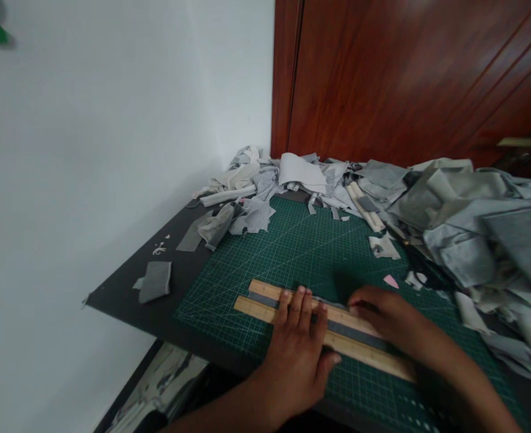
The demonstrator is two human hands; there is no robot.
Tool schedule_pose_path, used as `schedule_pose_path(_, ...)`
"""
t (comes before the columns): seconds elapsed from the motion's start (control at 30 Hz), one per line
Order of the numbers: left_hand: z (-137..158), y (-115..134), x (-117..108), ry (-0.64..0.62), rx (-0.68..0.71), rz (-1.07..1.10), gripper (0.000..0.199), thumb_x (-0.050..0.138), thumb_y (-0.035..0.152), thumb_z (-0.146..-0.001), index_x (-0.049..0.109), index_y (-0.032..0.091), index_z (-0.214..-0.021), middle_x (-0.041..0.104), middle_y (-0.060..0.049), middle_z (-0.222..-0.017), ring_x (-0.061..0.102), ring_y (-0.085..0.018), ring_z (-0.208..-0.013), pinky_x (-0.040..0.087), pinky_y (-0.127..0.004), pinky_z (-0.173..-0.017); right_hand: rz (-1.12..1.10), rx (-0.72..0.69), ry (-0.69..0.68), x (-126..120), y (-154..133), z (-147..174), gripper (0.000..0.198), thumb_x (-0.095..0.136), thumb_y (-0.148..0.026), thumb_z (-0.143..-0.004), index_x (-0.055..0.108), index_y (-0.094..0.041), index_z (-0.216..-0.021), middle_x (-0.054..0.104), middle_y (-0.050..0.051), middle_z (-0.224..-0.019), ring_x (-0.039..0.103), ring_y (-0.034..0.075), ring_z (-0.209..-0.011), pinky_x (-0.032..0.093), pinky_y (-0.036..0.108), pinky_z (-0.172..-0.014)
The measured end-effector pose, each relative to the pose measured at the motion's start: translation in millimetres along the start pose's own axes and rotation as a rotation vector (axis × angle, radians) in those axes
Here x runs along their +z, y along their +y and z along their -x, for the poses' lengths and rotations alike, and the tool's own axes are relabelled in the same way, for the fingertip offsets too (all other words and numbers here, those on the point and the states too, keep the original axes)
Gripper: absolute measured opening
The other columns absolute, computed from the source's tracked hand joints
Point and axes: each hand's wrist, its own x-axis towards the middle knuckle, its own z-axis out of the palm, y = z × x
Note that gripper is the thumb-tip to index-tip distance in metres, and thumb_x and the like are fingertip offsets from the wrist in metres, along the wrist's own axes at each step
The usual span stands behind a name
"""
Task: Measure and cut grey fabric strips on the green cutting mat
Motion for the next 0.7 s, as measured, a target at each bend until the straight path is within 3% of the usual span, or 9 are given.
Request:
schedule_pose_path(0.2,-7,-2,3,0.018,0.021,-0.053,0.07,0.057,0.05,-0.098,0.038,0.015,-0.156,0.031,-0.019,-0.166,0.019,-0.036,-0.157,0.017,-0.06,-0.127,-0.036,0.181,-0.063,-34,17,15,0.015,0.058,-0.03,-0.086,0.07,-0.022,-0.087,0.069,0.002,-0.078,0.064,0.022,-0.074,0.046,0.03,-0.065)
schedule_pose_path(0.37,-13,-9,12,0.125,0.082,-0.134,0.065,0.057,0.045,-0.098,0.044,0.012,-0.151,0.039,-0.023,-0.162,0.027,-0.04,-0.154,0.021,-0.064,-0.124,0.039,0.258,-0.059,-54,27,22,0.012,0.058,-0.02,-0.083,0.069,-0.02,-0.088,0.069,0.004,-0.084,0.065,0.022,-0.081,0.047,0.031,-0.073)
schedule_pose_path(0.47,-16,-12,15,0.158,0.112,-0.147,0.063,0.057,0.046,-0.097,0.047,0.012,-0.149,0.042,-0.023,-0.16,0.032,-0.04,-0.152,0.023,-0.063,-0.123,0.071,0.333,-0.071,-60,34,27,0.01,0.061,-0.017,-0.081,0.068,-0.02,-0.088,0.068,0.004,-0.085,0.064,0.022,-0.083,0.046,0.03,-0.074)
schedule_pose_path(0.7,-18,-12,12,0.183,0.123,-0.191,0.061,0.054,0.047,-0.097,0.049,0.012,-0.147,0.048,-0.022,-0.156,0.038,-0.04,-0.149,0.028,-0.063,-0.121,0.037,0.457,-0.153,-58,29,32,0.023,0.075,-0.013,-0.068,0.063,-0.02,-0.086,0.062,-0.001,-0.076,0.06,0.018,-0.075,0.039,0.026,-0.059)
